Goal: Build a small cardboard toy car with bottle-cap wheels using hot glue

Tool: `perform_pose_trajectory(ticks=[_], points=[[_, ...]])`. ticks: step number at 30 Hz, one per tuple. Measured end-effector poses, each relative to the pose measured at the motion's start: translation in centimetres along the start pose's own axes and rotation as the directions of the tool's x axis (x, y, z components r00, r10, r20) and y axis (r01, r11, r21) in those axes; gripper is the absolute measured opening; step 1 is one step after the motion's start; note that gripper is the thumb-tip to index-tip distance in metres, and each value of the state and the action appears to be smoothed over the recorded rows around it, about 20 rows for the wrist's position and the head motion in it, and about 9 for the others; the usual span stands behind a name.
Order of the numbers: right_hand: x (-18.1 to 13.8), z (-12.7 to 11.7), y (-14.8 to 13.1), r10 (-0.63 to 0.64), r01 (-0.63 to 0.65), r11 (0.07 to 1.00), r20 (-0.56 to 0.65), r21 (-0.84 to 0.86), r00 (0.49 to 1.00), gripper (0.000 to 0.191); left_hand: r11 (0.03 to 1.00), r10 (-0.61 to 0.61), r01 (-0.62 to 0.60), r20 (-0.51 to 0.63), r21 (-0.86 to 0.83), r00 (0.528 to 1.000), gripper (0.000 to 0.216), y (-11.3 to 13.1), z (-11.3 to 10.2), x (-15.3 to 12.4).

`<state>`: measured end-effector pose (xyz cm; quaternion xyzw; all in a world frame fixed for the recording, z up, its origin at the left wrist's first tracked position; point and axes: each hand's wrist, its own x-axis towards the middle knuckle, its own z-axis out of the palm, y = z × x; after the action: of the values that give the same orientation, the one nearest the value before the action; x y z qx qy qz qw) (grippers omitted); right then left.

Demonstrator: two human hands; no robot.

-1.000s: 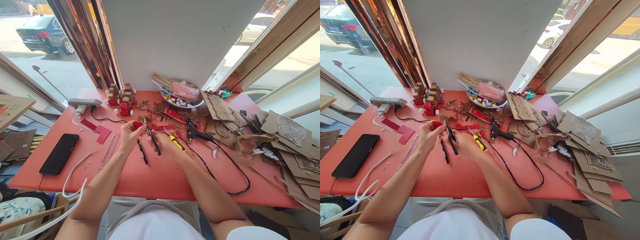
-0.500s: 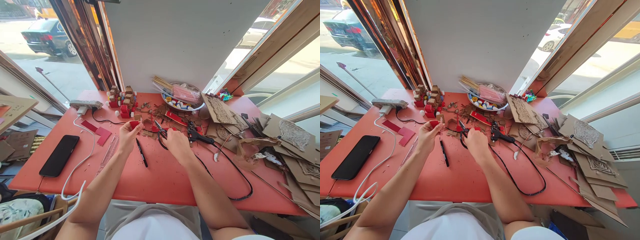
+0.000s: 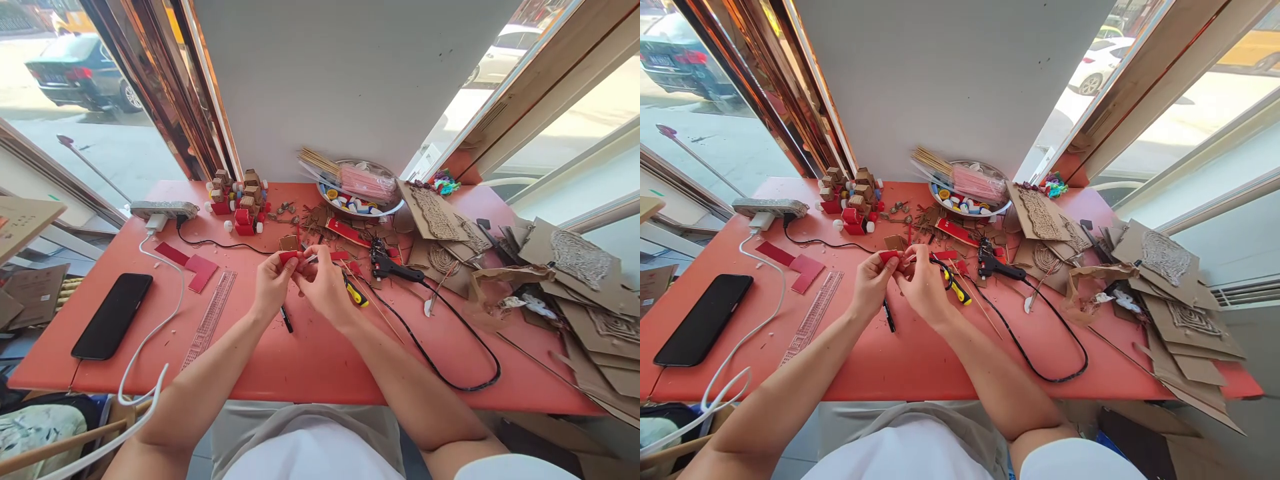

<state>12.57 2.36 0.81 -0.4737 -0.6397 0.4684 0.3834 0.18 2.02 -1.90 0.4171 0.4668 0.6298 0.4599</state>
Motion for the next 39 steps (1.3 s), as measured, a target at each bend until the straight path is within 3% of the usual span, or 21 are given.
perform_pose_trajectory(ticks=[6, 10, 18, 21, 25, 29, 34, 39], points=[[-0.1, -0.1, -0.2, -0.002, 0.0, 0.997, 0.027, 0.08, 1.0, 0.024, 0.995, 0.078, -0.078, -0.012, 0.059, 0.997, 0.039, 0.4, -0.1, -0.2], [0.0, 0.2, 0.1, -0.08, 0.084, 0.995, -0.074, 0.05, 0.994, 0.023, 0.996, 0.085, -0.085, -0.033, 0.001, 0.996, 0.037, 0.3, 0.1, -0.2], [0.9, -0.7, 0.7, -0.084, 0.106, 0.991, -0.253, 0.076, 0.964, 0.031, 0.995, 0.036, -0.031, 0.045, -0.097, 0.998, 0.038, -0.6, -0.5, 0.2], [0.6, -1.0, 0.2, -0.092, 0.103, 0.991, -0.131, 0.083, 0.987, 0.034, 0.987, -0.001, 0.009, 0.047, -0.158, 0.999, 0.043, -0.4, -1.3, 1.1], [0.1, -0.8, -0.3, -0.057, 0.068, 0.99, 0.093, -0.125, 0.994, 0.022, 0.981, -0.04, 0.046, 0.037, -0.189, 0.999, 0.051, 0.1, -1.9, 1.6], [0.1, -0.7, -0.3, -0.045, 0.077, 0.897, 0.084, -0.435, 0.995, 0.017, 0.982, -0.063, 0.073, 0.06, -0.175, 0.996, 0.053, 0.2, -1.6, 1.2], [0.1, -0.8, -0.5, -0.051, 0.08, 0.807, 0.066, -0.584, 0.997, 0.027, 0.989, -0.016, 0.026, 0.07, -0.144, 0.997, 0.055, 0.1, -1.0, 0.7], [-0.3, -0.3, -1.0, -0.034, 0.071, 0.674, 0.065, -0.736, 0.997, 0.022, 0.996, 0.067, -0.064, 0.036, -0.068, 0.997, 0.06, 0.0, -0.8, 0.1]])
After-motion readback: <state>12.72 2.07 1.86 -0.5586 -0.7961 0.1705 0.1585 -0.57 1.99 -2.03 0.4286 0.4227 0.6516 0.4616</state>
